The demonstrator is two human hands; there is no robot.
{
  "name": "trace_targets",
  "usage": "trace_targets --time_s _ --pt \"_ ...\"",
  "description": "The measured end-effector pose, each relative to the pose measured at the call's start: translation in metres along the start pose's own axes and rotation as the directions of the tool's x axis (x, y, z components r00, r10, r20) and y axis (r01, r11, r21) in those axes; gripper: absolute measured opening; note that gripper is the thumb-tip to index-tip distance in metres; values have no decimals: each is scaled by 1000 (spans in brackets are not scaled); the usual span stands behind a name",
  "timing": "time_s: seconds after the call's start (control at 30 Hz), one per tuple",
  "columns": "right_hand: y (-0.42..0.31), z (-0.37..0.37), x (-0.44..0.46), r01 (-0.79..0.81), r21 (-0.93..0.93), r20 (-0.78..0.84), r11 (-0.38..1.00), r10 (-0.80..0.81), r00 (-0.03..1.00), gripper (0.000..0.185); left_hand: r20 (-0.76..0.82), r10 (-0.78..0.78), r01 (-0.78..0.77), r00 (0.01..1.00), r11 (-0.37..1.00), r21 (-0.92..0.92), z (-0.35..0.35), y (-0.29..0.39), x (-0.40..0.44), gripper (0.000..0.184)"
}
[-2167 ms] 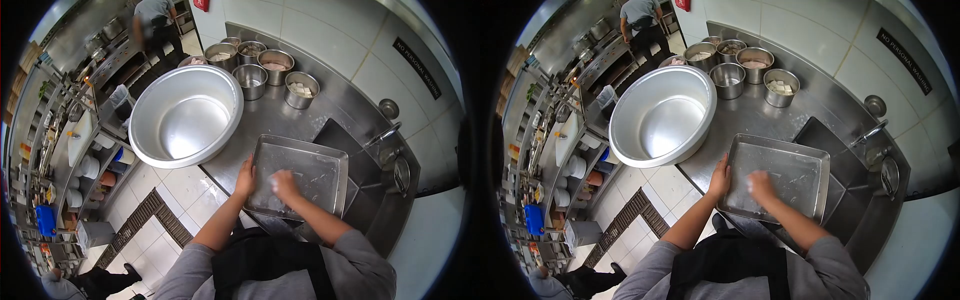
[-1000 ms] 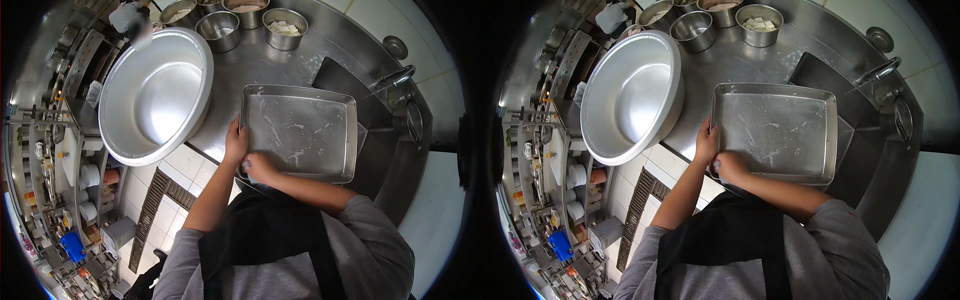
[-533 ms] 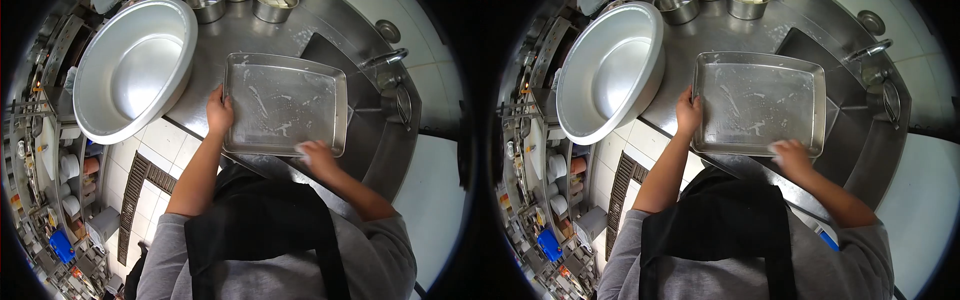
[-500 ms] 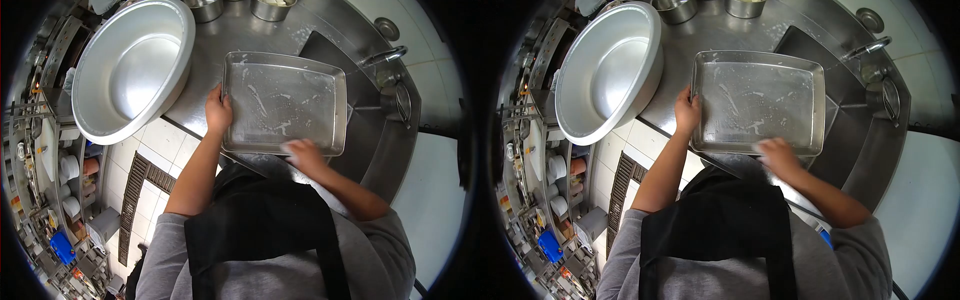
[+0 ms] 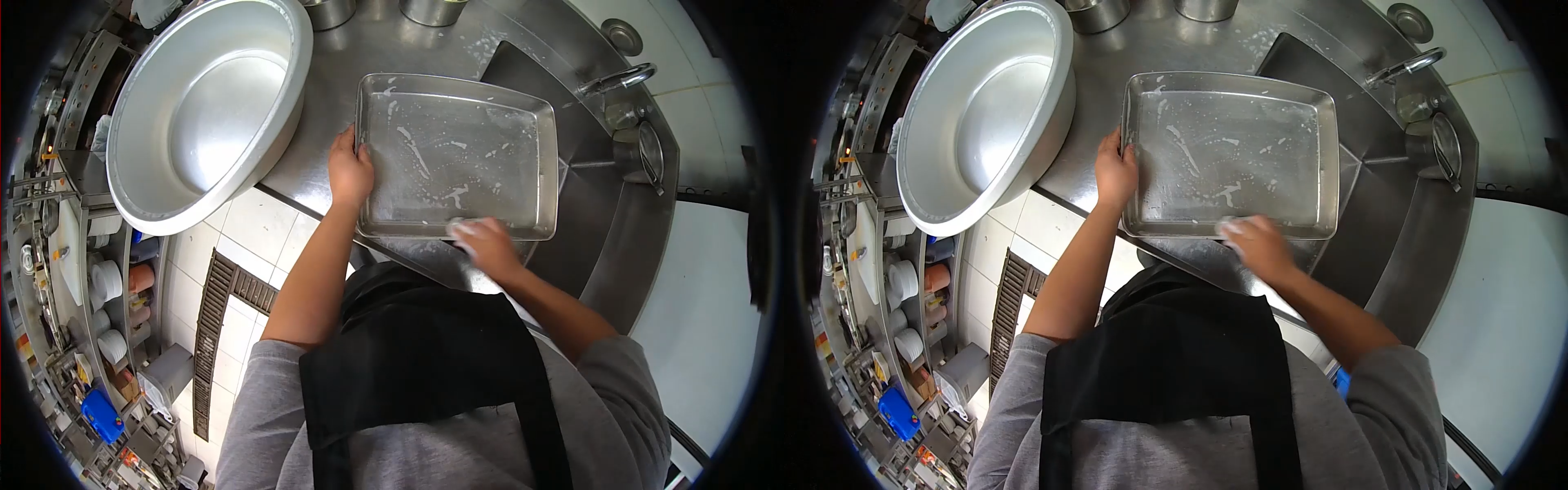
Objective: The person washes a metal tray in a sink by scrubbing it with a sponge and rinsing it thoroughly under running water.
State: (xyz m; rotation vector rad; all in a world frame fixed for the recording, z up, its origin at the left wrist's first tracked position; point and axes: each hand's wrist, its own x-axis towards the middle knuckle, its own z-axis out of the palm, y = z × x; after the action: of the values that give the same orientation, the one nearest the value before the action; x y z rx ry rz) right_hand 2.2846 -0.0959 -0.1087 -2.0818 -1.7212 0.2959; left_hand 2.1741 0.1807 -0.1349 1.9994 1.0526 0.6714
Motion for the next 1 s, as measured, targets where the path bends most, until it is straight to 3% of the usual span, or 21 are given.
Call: trace_targets --time_s 0.03,0.1,0.2,0.23,0.3,0.37,0.43,0.47,0.57,0.63,0.7,0.73,0.9,0.97,1.0 --pt "-22 14 17 -41 96 5 995 41 999 29 -3 1 -1 1000 1000 -3 1 -1 1 39" --pt "-58 38 55 140 173 -40 975 -135 990 27 -29 38 -39 999 999 -10 1 -2 0 39" --pt "-85 46 74 175 84 34 981 -179 983 26 -26 28 -28 999 1000 0 0 -2 0 39" --pt "-70 53 61 140 80 -3 987 -141 990 26 -20 31 -31 999 1000 -1 0 -2 -1 39" --pt "-38 29 31 -129 152 73 980 119 990 27 -76 12 -13 997 1000 -6 5 -6 -3 38" --pt "8 -7 -3 104 -217 -28 971 -112 993 28 -57 -7 6 998 1000 -11 1 -2 -3 38" --pt "20 -38 -22 65 -396 -35 916 -87 996 27 -43 -28 27 999 999 -20 -1 0 -2 38" --pt "16 -34 -21 65 -400 -37 914 -87 996 27 -25 -21 21 999 1000 3 -3 -1 -1 38" --pt "-5 -1 -3 83 -176 -73 981 -97 993 28 -5 -6 6 1000 1000 26 -2 0 4 38" --pt "-43 27 32 36 33 27 999 -37 999 28 -7 -6 7 1000 1000 30 -4 -4 5 38" --pt "-86 42 69 -40 232 24 972 36 999 27 -2 17 -17 1000 998 58 -3 -6 6 38" --pt "-84 41 68 -39 233 19 972 36 999 27 -2 21 -21 1000 998 61 -1 -6 5 38" --pt "-21 9 16 52 -18 -19 998 -53 998 28 -30 -14 16 999 999 44 2 -9 1 38" --pt "6 -22 -13 69 -353 -36 933 -87 996 32 -5 -14 14 1000 999 29 -1 -5 2 38" --pt "9 -24 -18 67 -356 -36 932 -86 996 32 10 -21 21 1000 1000 12 -2 -4 2 38"
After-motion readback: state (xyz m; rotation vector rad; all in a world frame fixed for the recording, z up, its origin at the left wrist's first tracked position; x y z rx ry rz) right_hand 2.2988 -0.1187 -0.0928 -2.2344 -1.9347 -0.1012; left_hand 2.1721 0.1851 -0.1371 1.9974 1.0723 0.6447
